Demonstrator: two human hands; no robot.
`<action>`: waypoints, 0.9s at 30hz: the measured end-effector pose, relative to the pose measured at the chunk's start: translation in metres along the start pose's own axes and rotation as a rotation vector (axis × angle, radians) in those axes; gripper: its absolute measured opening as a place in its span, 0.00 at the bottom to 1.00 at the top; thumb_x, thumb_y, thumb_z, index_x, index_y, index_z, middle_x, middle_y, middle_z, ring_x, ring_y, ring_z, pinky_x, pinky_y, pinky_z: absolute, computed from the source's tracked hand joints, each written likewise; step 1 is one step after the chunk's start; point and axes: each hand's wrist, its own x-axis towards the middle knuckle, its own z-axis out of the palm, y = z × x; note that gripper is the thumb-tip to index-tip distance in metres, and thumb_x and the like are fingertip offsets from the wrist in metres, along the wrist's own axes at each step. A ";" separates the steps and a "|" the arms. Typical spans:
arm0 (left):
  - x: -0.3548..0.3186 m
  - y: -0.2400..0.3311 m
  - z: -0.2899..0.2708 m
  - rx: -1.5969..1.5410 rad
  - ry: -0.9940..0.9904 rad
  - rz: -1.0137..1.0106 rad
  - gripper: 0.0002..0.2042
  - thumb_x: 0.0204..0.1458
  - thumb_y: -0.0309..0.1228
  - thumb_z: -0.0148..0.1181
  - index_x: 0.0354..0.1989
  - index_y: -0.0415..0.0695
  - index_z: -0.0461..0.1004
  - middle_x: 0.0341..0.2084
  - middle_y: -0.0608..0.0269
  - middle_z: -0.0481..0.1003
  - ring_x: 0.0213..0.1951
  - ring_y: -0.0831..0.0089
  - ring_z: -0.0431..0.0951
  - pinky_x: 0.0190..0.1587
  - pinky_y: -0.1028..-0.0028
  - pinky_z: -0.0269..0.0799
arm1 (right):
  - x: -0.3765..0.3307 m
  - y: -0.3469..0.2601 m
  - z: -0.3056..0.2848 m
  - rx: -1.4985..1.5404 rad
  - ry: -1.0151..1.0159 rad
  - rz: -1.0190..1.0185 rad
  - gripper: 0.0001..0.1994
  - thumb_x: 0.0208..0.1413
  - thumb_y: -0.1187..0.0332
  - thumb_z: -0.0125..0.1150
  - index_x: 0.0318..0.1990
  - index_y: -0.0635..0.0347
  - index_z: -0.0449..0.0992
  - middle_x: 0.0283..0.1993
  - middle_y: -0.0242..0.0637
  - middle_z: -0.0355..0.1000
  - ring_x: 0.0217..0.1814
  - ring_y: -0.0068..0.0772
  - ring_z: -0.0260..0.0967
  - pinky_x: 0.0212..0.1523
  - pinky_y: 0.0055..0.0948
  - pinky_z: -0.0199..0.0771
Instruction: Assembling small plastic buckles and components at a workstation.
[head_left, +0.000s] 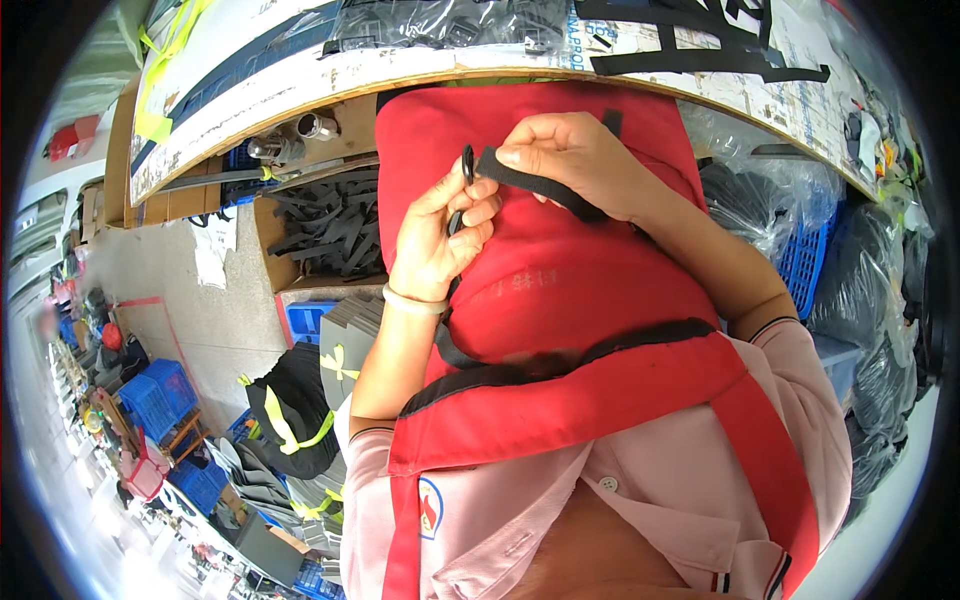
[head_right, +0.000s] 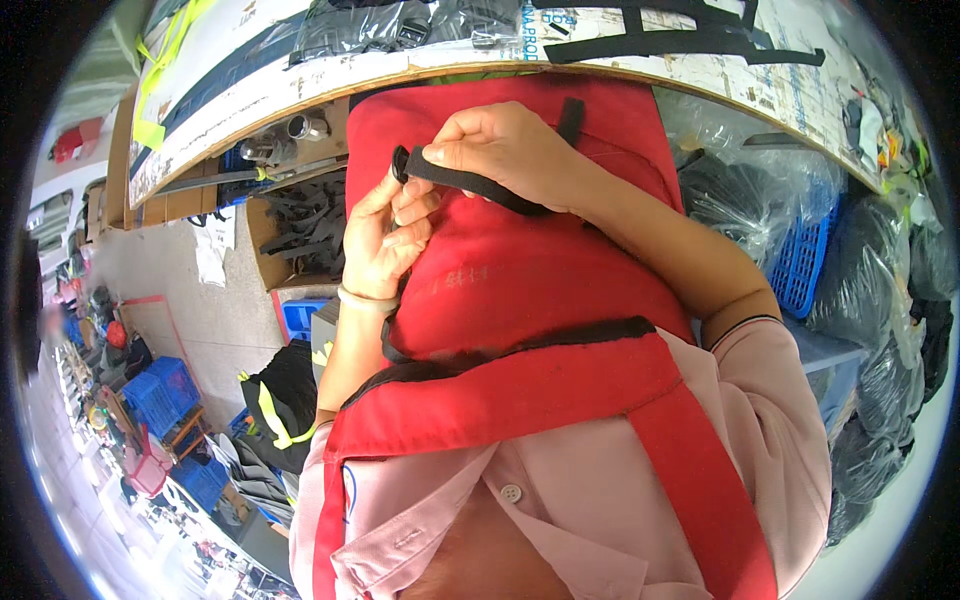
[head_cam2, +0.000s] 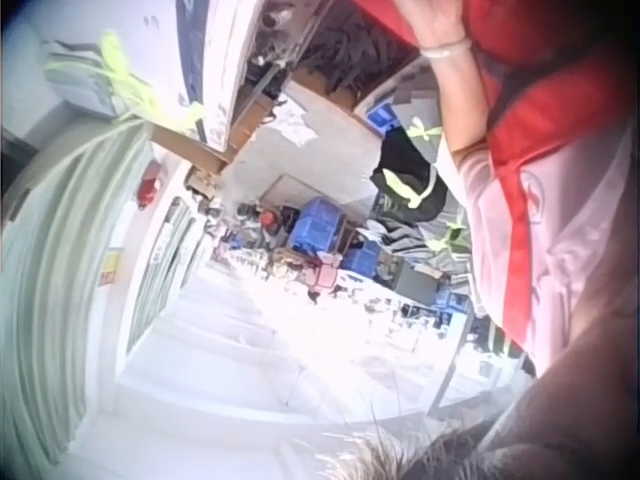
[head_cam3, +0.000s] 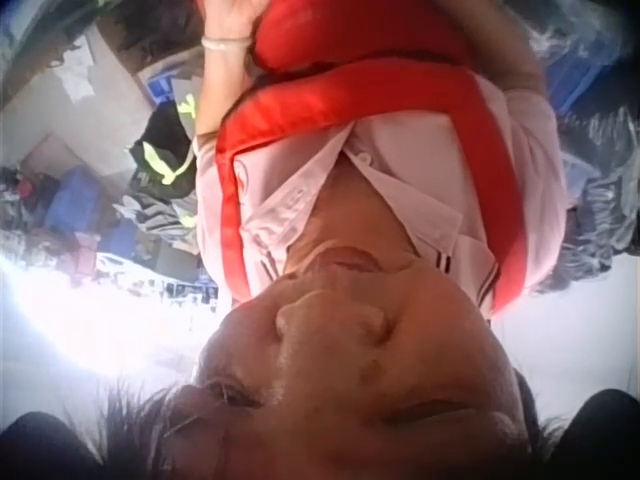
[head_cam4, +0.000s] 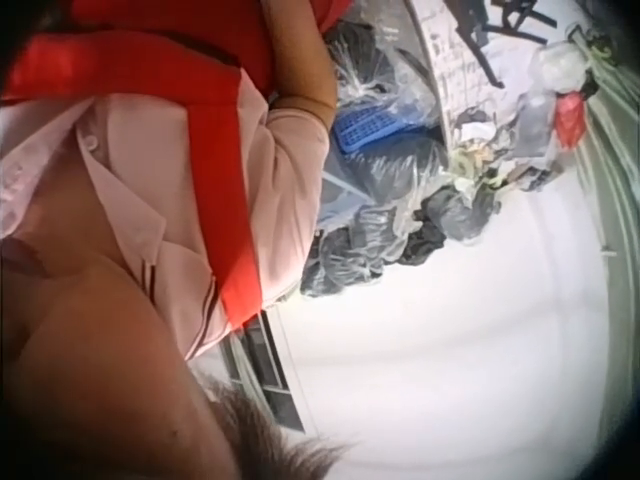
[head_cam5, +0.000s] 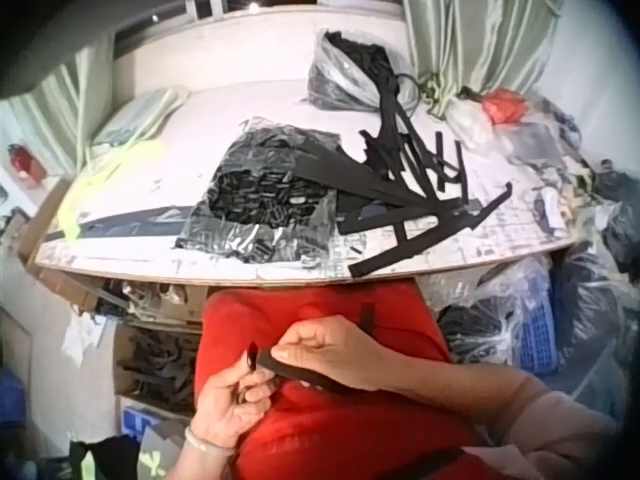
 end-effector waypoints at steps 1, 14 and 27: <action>-0.001 0.000 -0.002 -0.052 -0.050 -0.039 0.10 0.63 0.33 0.44 0.41 0.37 0.66 0.28 0.63 0.63 0.23 0.78 0.61 0.14 0.84 0.59 | 0.003 0.002 0.002 -0.032 0.001 0.021 0.09 0.61 0.66 0.56 0.38 0.63 0.76 0.29 0.24 0.72 0.29 0.09 0.62 0.28 0.12 0.60; 0.000 -0.003 -0.003 -0.113 -0.133 -0.107 0.11 0.64 0.34 0.42 0.39 0.36 0.64 0.25 0.64 0.61 0.21 0.77 0.61 0.13 0.83 0.58 | 0.012 0.004 0.001 0.083 -0.110 0.049 0.09 0.59 0.65 0.58 0.38 0.63 0.76 0.27 0.24 0.71 0.26 0.09 0.63 0.24 0.12 0.60; 0.002 -0.006 -0.005 -0.084 -0.095 -0.124 0.10 0.63 0.32 0.43 0.35 0.37 0.64 0.23 0.65 0.61 0.21 0.77 0.60 0.14 0.83 0.59 | 0.016 0.002 0.006 0.104 -0.134 0.059 0.08 0.58 0.67 0.59 0.36 0.64 0.76 0.28 0.26 0.72 0.29 0.11 0.66 0.29 0.13 0.65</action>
